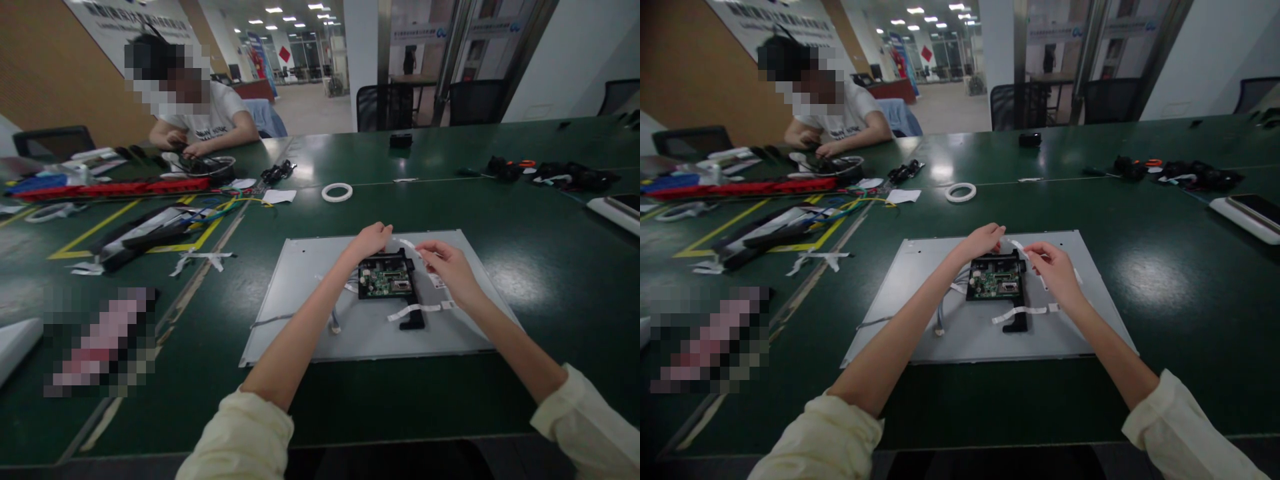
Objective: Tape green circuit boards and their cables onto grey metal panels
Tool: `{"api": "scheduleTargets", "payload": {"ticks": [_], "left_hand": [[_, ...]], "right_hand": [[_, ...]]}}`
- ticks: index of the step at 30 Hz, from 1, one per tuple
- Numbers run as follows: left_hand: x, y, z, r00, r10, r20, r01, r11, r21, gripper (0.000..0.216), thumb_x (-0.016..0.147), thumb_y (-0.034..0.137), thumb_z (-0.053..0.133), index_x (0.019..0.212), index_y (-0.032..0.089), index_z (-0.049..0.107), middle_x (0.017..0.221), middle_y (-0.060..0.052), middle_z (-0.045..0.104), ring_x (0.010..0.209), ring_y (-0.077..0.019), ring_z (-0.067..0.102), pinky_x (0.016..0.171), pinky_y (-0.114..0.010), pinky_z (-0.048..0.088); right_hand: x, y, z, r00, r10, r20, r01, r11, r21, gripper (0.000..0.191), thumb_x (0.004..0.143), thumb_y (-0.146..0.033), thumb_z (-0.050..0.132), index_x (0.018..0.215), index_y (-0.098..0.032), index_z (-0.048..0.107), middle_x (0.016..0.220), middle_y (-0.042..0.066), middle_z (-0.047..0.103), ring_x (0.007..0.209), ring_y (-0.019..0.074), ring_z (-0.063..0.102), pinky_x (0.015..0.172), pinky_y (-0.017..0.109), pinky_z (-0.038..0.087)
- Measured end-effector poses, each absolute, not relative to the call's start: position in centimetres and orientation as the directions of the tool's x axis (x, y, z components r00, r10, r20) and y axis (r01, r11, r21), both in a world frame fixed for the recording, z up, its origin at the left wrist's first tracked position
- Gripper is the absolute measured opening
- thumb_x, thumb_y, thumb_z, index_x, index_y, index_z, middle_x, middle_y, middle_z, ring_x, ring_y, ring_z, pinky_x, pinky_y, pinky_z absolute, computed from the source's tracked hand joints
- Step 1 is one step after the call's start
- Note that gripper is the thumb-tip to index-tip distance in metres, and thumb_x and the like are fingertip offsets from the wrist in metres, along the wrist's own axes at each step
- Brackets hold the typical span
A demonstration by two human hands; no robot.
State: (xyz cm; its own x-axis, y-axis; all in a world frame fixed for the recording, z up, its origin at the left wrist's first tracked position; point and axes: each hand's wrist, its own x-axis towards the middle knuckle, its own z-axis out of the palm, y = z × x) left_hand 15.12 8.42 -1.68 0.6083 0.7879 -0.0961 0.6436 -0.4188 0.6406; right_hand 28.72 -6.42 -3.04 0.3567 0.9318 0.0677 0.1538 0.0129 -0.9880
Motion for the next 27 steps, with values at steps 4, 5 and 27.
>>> {"api": "scheduleTargets", "payload": {"ticks": [4,5,27], "left_hand": [[14.8,8.4,-1.1,0.629,0.773,-0.084,0.676,-0.491,0.55,0.028,0.087,0.03,0.035,0.087,0.015,0.059,0.08,-0.007,0.067,0.074,-0.0184,0.062,0.067,-0.026,0.045],[14.6,8.4,-0.8,0.652,0.754,-0.078,0.676,-0.532,0.51,0.025,0.084,0.028,0.039,0.089,0.015,0.06,0.083,-0.007,0.067,0.077,-0.0188,0.062,0.068,-0.026,0.045],[12.5,8.3,1.3,0.88,0.466,-0.094,0.473,-0.876,0.091,0.019,0.069,0.014,0.052,0.079,0.017,0.068,0.082,-0.006,0.069,0.071,-0.0161,0.061,0.058,-0.023,0.039]], "right_hand": [[28.6,-6.5,-3.2,0.315,0.948,0.044,0.193,-0.018,-0.981,0.026,0.074,-0.036,0.058,0.09,-0.016,0.064,0.08,0.002,0.061,0.063,0.0099,0.05,0.055,0.022,0.039],[28.7,-6.5,-3.2,0.322,0.946,0.044,0.194,-0.02,-0.981,0.027,0.074,-0.036,0.058,0.091,-0.016,0.064,0.08,0.002,0.061,0.063,0.01,0.05,0.055,0.022,0.039],[28.6,-6.4,-3.7,0.303,0.95,0.082,0.201,0.02,-0.979,0.029,0.075,-0.038,0.057,0.093,-0.017,0.064,0.082,0.002,0.061,0.063,0.0098,0.05,0.055,0.021,0.039]]}}
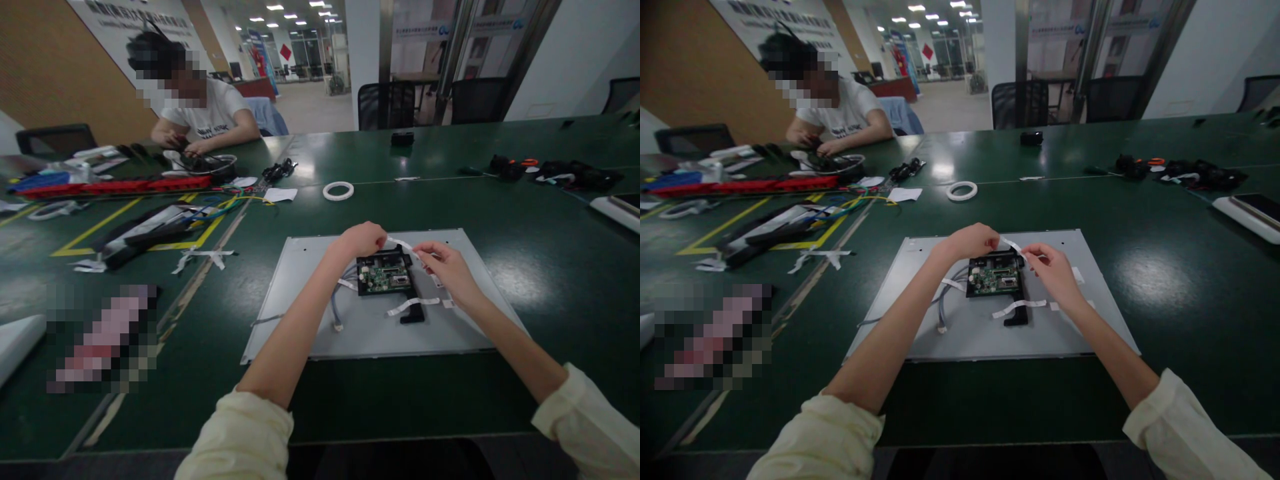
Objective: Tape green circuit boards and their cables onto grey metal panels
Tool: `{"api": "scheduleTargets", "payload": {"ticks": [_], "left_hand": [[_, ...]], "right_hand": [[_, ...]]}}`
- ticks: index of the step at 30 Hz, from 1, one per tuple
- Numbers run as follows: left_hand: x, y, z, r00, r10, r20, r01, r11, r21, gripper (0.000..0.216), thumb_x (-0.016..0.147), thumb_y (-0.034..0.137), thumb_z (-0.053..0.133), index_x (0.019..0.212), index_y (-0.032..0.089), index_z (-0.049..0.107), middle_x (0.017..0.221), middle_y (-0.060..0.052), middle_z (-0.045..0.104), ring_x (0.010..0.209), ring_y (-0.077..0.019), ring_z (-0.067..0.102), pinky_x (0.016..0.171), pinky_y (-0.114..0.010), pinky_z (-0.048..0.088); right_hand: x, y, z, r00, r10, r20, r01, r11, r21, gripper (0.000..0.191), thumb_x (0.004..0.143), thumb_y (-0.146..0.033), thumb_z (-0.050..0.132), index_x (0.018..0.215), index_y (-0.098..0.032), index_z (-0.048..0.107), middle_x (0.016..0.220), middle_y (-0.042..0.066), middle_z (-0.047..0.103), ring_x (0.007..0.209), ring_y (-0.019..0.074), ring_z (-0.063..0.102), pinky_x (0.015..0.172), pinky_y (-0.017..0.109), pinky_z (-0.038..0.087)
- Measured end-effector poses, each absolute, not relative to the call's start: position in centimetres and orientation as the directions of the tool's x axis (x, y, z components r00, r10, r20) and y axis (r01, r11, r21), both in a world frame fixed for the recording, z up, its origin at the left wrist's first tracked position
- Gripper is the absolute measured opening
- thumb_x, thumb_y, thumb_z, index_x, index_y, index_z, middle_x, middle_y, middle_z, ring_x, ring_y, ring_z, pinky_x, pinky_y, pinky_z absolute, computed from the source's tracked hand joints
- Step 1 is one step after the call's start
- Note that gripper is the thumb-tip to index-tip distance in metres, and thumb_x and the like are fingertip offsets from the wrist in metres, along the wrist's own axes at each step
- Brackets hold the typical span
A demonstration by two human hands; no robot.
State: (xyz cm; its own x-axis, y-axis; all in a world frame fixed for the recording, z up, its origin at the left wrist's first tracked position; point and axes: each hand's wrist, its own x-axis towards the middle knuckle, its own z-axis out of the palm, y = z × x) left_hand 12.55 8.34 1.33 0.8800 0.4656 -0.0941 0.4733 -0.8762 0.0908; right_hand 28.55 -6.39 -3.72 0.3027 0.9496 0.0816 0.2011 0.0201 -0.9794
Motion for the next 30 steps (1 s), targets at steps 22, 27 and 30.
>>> {"api": "scheduleTargets", "payload": {"ticks": [22,27,30], "left_hand": [[13.5,7.4,2.2,0.633,0.757,-0.163,0.483,-0.221,0.847,0.041,0.088,0.049,0.037,0.1,0.015,0.057,0.093,-0.009,0.066,0.078,-0.0167,0.063,0.059,-0.024,0.047],[13.2,8.1,1.4,0.708,0.696,-0.116,0.476,-0.349,0.807,0.017,0.074,0.023,0.057,0.088,0.014,0.062,0.077,-0.005,0.066,0.073,-0.0143,0.063,0.054,-0.019,0.042],[13.6,8.6,0.5,0.694,0.719,0.033,0.541,-0.551,0.635,0.016,0.07,0.018,0.057,0.083,0.014,0.065,0.072,-0.004,0.066,0.069,-0.0145,0.061,0.06,-0.023,0.046]], "right_hand": [[28.0,-6.6,-3.3,0.257,0.951,0.171,0.174,0.129,-0.976,0.028,0.078,-0.04,0.058,0.093,-0.017,0.063,0.077,0.0,0.059,0.059,0.0087,0.046,0.053,0.022,0.034],[28.4,-6.3,-4.2,0.263,0.96,0.102,0.258,0.032,-0.966,0.028,0.077,-0.038,0.055,0.093,-0.016,0.064,0.075,0.001,0.06,0.059,0.0109,0.049,0.054,0.023,0.035],[28.6,-6.2,-4.7,0.255,0.959,0.126,0.378,0.021,-0.925,0.025,0.078,-0.035,0.052,0.091,-0.017,0.065,0.079,0.002,0.063,0.067,0.0134,0.055,0.062,0.025,0.039]]}}
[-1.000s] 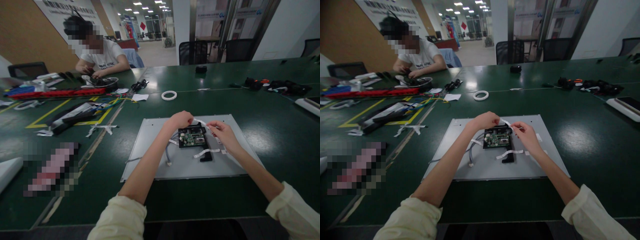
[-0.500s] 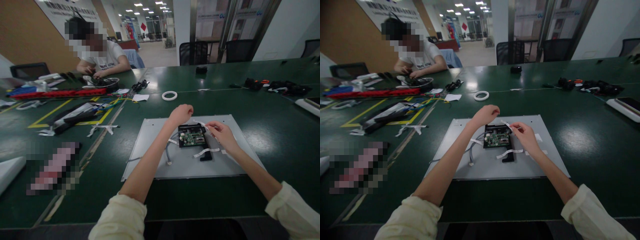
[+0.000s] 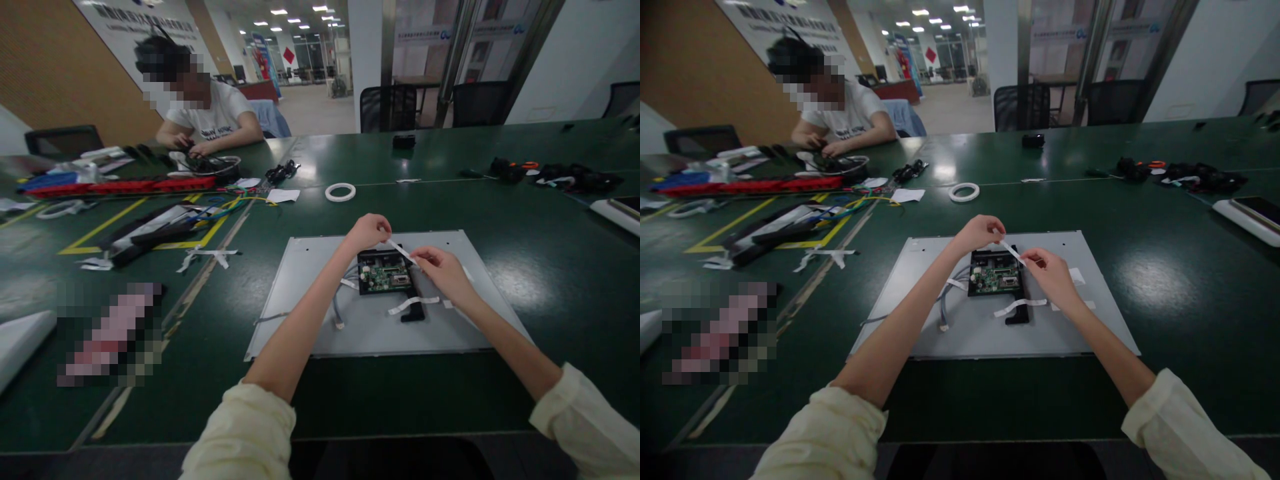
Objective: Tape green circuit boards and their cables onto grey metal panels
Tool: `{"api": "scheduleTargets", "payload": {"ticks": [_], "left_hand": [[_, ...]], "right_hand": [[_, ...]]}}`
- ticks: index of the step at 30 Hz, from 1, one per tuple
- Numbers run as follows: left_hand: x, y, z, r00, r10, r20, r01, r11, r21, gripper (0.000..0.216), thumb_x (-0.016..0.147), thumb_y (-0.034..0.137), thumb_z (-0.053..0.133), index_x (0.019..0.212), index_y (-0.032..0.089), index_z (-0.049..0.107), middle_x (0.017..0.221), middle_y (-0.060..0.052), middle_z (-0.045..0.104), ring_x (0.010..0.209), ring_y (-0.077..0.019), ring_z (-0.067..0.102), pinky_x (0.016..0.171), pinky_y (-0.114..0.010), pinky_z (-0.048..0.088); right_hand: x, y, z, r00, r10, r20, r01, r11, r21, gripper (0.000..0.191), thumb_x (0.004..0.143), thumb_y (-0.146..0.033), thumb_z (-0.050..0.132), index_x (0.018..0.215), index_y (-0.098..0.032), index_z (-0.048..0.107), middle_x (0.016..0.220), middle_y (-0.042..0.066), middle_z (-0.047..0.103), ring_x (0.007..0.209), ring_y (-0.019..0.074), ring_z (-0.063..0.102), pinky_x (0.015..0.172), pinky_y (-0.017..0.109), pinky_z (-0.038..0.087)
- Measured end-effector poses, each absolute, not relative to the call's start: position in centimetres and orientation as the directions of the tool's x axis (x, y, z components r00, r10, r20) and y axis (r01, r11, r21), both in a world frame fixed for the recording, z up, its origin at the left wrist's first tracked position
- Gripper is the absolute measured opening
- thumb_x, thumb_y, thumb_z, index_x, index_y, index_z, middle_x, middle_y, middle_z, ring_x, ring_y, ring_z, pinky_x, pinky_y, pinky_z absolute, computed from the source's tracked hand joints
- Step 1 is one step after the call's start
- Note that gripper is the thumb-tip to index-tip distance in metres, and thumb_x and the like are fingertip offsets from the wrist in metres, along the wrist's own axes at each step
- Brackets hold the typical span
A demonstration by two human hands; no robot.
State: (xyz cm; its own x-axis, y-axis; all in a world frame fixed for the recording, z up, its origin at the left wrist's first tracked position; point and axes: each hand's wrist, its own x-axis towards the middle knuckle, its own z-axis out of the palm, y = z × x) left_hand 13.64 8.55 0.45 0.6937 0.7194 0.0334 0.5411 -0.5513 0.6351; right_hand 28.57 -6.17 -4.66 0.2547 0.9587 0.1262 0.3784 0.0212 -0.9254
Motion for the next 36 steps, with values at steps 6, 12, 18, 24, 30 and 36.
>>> {"api": "scheduleTargets", "payload": {"ticks": [6,12,18,24,30,36], "left_hand": [[14.5,8.0,-0.8,0.739,0.645,0.191,0.554,-0.745,0.371,0.02,0.07,0.014,0.054,0.085,0.015,0.068,0.082,-0.005,0.068,0.077,-0.0168,0.062,0.073,-0.026,0.048],[14.5,7.9,-1.4,0.743,0.64,0.196,0.556,-0.753,0.352,0.02,0.072,0.013,0.054,0.086,0.014,0.067,0.083,-0.006,0.068,0.077,-0.017,0.062,0.071,-0.026,0.047],[14.5,8.1,-2.0,0.828,0.532,0.175,0.464,-0.827,0.319,0.019,0.076,0.015,0.052,0.09,0.015,0.065,0.083,-0.005,0.066,0.077,-0.0154,0.06,0.072,-0.024,0.046],[14.3,8.7,-2.1,0.901,0.402,0.163,0.342,-0.89,0.302,0.019,0.079,0.013,0.049,0.091,0.014,0.063,0.089,-0.005,0.064,0.083,-0.0153,0.058,0.077,-0.025,0.044],[14.1,9.0,-2.5,0.899,0.405,0.167,0.344,-0.888,0.304,0.018,0.079,0.014,0.05,0.093,0.015,0.062,0.09,-0.005,0.061,0.083,-0.0149,0.056,0.079,-0.026,0.043],[14.0,9.0,-2.6,0.891,0.416,0.18,0.349,-0.883,0.314,0.018,0.079,0.017,0.052,0.095,0.015,0.061,0.095,-0.006,0.055,0.083,-0.0148,0.053,0.078,-0.026,0.043]], "right_hand": [[28.7,-6.2,-4.9,0.267,0.944,0.192,0.532,0.022,-0.846,0.02,0.079,-0.027,0.049,0.088,-0.017,0.063,0.078,0.002,0.064,0.072,0.0147,0.058,0.067,0.026,0.041],[28.8,-6.2,-5.4,0.266,0.941,0.209,0.61,0.004,-0.792,0.02,0.078,-0.024,0.051,0.094,-0.018,0.06,0.074,0.001,0.063,0.068,0.0133,0.058,0.066,0.025,0.042],[28.7,-6.2,-5.5,0.229,0.952,0.201,0.678,-0.008,-0.735,0.015,0.079,-0.021,0.05,0.089,-0.018,0.06,0.075,0.002,0.064,0.07,0.014,0.06,0.066,0.025,0.043],[28.5,-6.2,-5.2,0.21,0.956,0.204,0.683,0.006,-0.731,0.011,0.079,-0.02,0.05,0.084,-0.017,0.06,0.078,0.003,0.064,0.071,0.0137,0.059,0.067,0.025,0.043],[28.6,-6.2,-5.1,0.202,0.956,0.211,0.695,0.012,-0.719,0.011,0.079,-0.021,0.05,0.08,-0.019,0.061,0.074,0.001,0.063,0.068,0.0138,0.058,0.066,0.026,0.042],[28.5,-6.2,-5.0,0.211,0.952,0.22,0.715,0.003,-0.699,0.008,0.078,-0.022,0.052,0.077,-0.019,0.06,0.07,0.001,0.063,0.065,0.0134,0.058,0.064,0.025,0.042]]}}
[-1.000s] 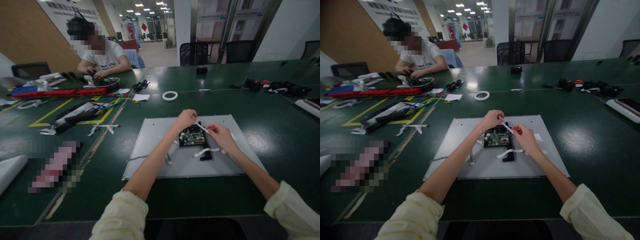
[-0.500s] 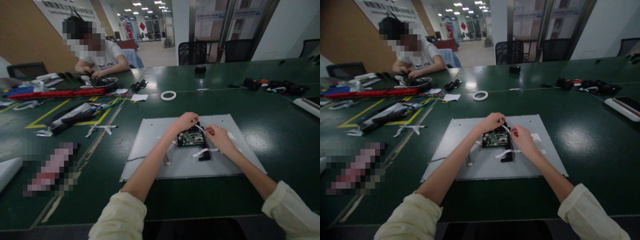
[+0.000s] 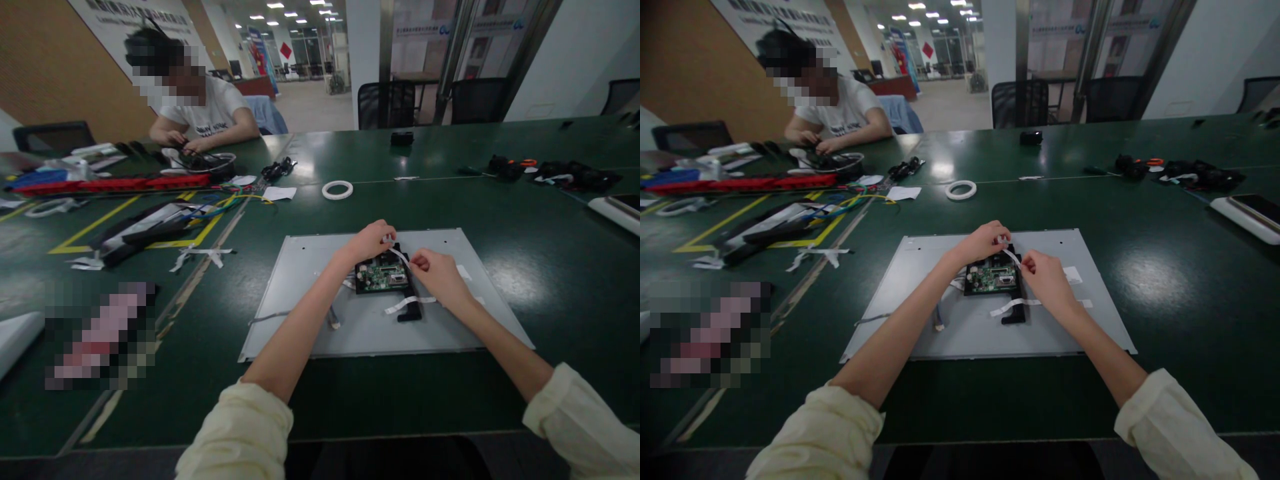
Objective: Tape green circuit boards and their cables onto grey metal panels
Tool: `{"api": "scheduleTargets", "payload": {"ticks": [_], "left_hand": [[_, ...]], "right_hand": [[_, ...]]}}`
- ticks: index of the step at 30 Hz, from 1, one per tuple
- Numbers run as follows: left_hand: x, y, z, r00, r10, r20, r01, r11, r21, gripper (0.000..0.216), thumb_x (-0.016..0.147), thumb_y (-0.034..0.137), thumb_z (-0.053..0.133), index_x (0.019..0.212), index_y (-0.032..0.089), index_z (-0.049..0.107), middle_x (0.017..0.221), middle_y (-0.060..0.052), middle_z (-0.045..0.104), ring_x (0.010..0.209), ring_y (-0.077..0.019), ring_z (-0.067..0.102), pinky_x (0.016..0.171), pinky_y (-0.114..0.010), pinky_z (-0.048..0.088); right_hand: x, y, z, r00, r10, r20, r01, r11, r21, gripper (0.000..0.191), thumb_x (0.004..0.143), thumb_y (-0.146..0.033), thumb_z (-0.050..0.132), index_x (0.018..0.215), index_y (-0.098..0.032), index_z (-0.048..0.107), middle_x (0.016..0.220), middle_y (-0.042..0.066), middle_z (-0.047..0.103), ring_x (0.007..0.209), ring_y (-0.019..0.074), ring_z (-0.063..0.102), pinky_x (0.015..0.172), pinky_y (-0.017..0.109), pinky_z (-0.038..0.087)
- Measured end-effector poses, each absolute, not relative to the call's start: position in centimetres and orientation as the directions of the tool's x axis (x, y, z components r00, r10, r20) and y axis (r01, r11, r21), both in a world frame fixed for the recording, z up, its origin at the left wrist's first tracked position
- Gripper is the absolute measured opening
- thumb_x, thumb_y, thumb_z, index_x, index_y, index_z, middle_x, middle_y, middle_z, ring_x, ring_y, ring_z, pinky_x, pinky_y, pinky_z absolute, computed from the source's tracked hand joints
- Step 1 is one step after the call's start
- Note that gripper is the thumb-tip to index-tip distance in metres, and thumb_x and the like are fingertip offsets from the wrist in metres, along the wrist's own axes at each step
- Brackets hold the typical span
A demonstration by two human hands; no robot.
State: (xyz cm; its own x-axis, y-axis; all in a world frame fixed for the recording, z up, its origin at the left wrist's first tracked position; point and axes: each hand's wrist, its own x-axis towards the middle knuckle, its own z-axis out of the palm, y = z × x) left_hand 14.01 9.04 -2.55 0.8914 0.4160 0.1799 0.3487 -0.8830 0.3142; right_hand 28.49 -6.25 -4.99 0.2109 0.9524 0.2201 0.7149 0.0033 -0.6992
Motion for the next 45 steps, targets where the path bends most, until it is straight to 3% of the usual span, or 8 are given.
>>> {"api": "scheduleTargets", "payload": {"ticks": [7,16,22,29,32,38,42,45], "left_hand": [[13.9,8.9,-2.4,0.85,0.476,0.225,0.429,-0.874,0.228,0.017,0.075,0.022,0.06,0.09,0.016,0.06,0.096,-0.007,0.053,0.093,-0.0197,0.051,0.084,-0.03,0.041],[14.0,9.5,-3.1,0.859,0.493,0.138,0.461,-0.862,0.208,0.015,0.079,0.027,0.054,0.085,0.016,0.062,0.09,-0.006,0.058,0.086,-0.0173,0.053,0.078,-0.028,0.042],[14.0,8.4,-2.5,0.774,0.619,0.132,0.605,-0.785,0.134,0.017,0.078,0.031,0.056,0.085,0.017,0.063,0.095,-0.008,0.057,0.092,-0.022,0.052,0.078,-0.031,0.043],[13.8,6.8,-0.9,0.618,0.768,0.169,0.777,-0.629,0.02,0.014,0.079,0.019,0.052,0.082,0.014,0.064,0.098,-0.013,0.058,0.098,-0.0268,0.05,0.081,-0.039,0.042],[13.6,6.1,1.2,0.576,0.785,0.227,0.809,-0.587,-0.024,0.014,0.078,0.016,0.051,0.083,0.013,0.065,0.097,-0.013,0.058,0.098,-0.0272,0.05,0.083,-0.04,0.041],[12.2,2.2,4.5,0.69,0.674,0.266,0.665,-0.734,0.134,0.022,0.085,0.025,0.045,0.085,0.015,0.064,0.087,-0.008,0.059,0.08,-0.0182,0.055,0.073,-0.03,0.043],[10.8,-1.4,3.2,0.776,0.577,0.255,0.526,-0.815,0.244,0.02,0.085,0.021,0.043,0.079,0.015,0.062,0.08,-0.005,0.06,0.075,-0.0152,0.055,0.069,-0.027,0.042],[10.1,-2.9,1.3,0.803,0.531,0.272,0.447,-0.837,0.315,0.019,0.087,0.019,0.042,0.084,0.014,0.061,0.086,-0.005,0.06,0.082,-0.0147,0.055,0.074,-0.026,0.043]], "right_hand": [[28.5,-6.1,-5.1,0.207,0.959,0.191,0.719,-0.017,-0.695,0.012,0.078,-0.026,0.053,0.077,-0.019,0.063,0.072,0.002,0.065,0.066,0.015,0.059,0.065,0.027,0.044],[29.1,-5.9,-4.9,0.17,0.978,0.123,0.741,-0.045,-0.67,0.023,0.08,-0.033,0.052,0.075,-0.02,0.069,0.073,0.005,0.067,0.067,0.019,0.06,0.062,0.029,0.04],[30.2,-6.1,-4.3,0.153,0.987,0.053,0.769,-0.085,-0.633,0.024,0.077,-0.033,0.052,0.068,-0.021,0.069,0.064,0.003,0.064,0.063,0.0176,0.057,0.054,0.026,0.033],[32.7,-7.3,-3.1,0.078,0.996,-0.033,0.764,-0.081,-0.641,0.027,0.078,-0.032,0.049,0.07,-0.02,0.071,0.059,0.001,0.061,0.058,0.0138,0.054,0.055,0.025,0.034],[33.4,-7.9,-2.2,-0.021,0.996,-0.083,0.737,-0.041,-0.674,0.028,0.08,-0.036,0.048,0.08,-0.021,0.071,0.063,0.0,0.062,0.059,0.0133,0.054,0.057,0.025,0.037],[32.7,-9.1,-0.8,-0.337,0.928,-0.159,0.665,0.115,-0.738,0.031,0.076,-0.041,0.06,0.097,-0.02,0.068,0.093,0.004,0.064,0.083,0.0155,0.056,0.073,0.027,0.042],[31.9,-9.4,-0.7,-0.408,0.9,-0.151,0.693,0.198,-0.693,0.033,0.073,-0.042,0.063,0.096,-0.019,0.068,0.097,0.005,0.06,0.084,0.0158,0.053,0.073,0.027,0.041],[31.7,-9.3,-0.9,-0.406,0.9,-0.155,0.71,0.204,-0.674,0.028,0.074,-0.04,0.062,0.089,-0.018,0.068,0.096,0.005,0.058,0.083,0.0156,0.052,0.072,0.027,0.039]]}}
